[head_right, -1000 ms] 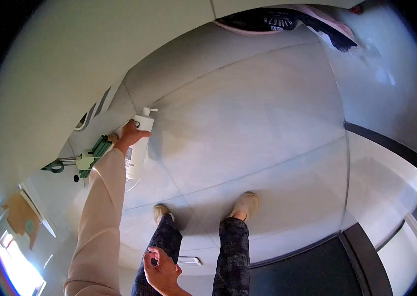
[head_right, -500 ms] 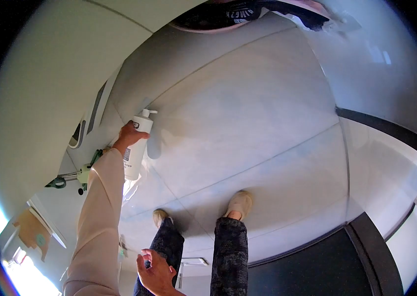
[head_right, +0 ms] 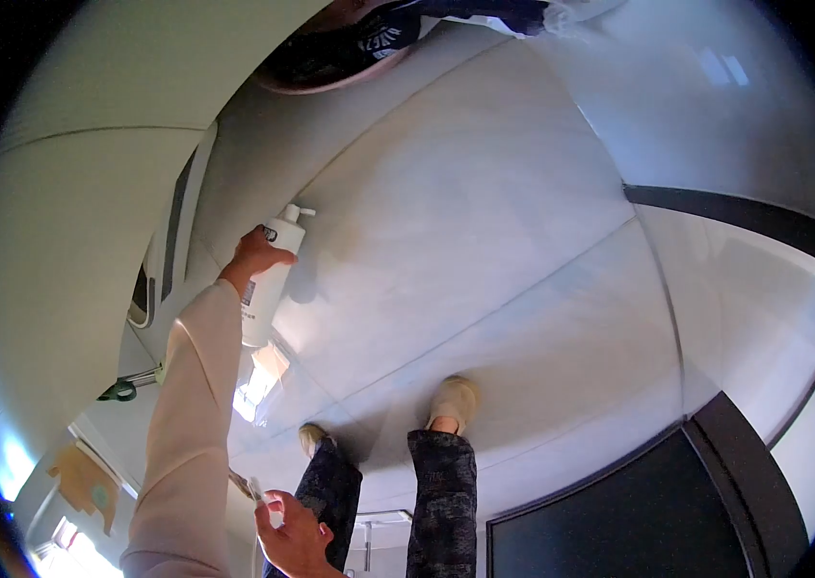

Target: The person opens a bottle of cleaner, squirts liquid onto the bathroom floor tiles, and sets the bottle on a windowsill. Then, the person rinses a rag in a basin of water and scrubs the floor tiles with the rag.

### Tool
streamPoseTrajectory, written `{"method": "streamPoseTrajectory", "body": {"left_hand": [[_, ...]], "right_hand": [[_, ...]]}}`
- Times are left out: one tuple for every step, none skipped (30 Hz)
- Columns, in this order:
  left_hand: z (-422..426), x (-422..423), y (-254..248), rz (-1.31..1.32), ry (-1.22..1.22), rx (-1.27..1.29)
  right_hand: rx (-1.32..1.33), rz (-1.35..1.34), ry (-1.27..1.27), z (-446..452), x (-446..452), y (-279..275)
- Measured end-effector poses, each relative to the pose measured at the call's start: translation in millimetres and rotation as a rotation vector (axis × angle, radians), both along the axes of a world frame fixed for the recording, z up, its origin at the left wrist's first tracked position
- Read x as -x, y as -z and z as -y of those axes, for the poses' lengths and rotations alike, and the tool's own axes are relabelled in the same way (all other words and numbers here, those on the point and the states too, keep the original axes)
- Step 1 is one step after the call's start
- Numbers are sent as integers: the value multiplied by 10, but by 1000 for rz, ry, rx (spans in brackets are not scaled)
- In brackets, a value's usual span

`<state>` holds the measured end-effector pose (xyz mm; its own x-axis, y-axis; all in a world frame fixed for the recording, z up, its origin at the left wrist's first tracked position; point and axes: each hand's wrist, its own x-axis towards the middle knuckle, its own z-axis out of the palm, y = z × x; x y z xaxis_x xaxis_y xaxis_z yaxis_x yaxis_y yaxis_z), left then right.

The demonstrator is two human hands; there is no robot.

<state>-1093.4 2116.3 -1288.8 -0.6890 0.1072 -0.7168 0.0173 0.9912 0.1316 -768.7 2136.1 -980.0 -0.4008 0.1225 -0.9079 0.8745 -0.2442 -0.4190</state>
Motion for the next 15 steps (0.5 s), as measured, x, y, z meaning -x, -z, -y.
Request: {"method": "streamPoseTrajectory", "body": {"left_hand": [[-138,6,-42,-1,8,-1],[-280,17,-84,17,-2,-4],[-430,25,-137,35,-11,-7],[-550,42,-134,34,-4,-8],[-671,71,-119,46,4,-20],[-815,97,-143,59,13,-32],[-954,125,-166,57,20,-33],[-1091,162,-185,47,32,-18],[-1239,190,-193,40,44,-7],[-1350,235,-139,42,53,-10],[-1449,288,-65,43,61,-20],[-1577,321,-56,44,68,-30],[-1699,350,-53,45,77,-33],[-1819,384,-57,44,78,-21],[-1948,408,-84,42,79,-9]], "right_hand": [[18,29,1,-83,0,-21],[37,58,1,-169,-1,-39],[36,57,9,-255,-5,-54],[50,55,25,-340,-9,-66],[64,54,42,-428,-8,-77],[64,53,49,-520,6,-88],[87,56,56,-615,32,-95],[110,59,63,-702,56,-97],[107,61,71,-775,74,-93],[106,58,81,-838,94,-86],[105,54,90,-902,121,-76],[101,56,98,-981,165,-69],[105,62,96,-1059,210,-64],[108,68,94,-1128,245,-57],[105,69,102,-1192,271,-51]]}}
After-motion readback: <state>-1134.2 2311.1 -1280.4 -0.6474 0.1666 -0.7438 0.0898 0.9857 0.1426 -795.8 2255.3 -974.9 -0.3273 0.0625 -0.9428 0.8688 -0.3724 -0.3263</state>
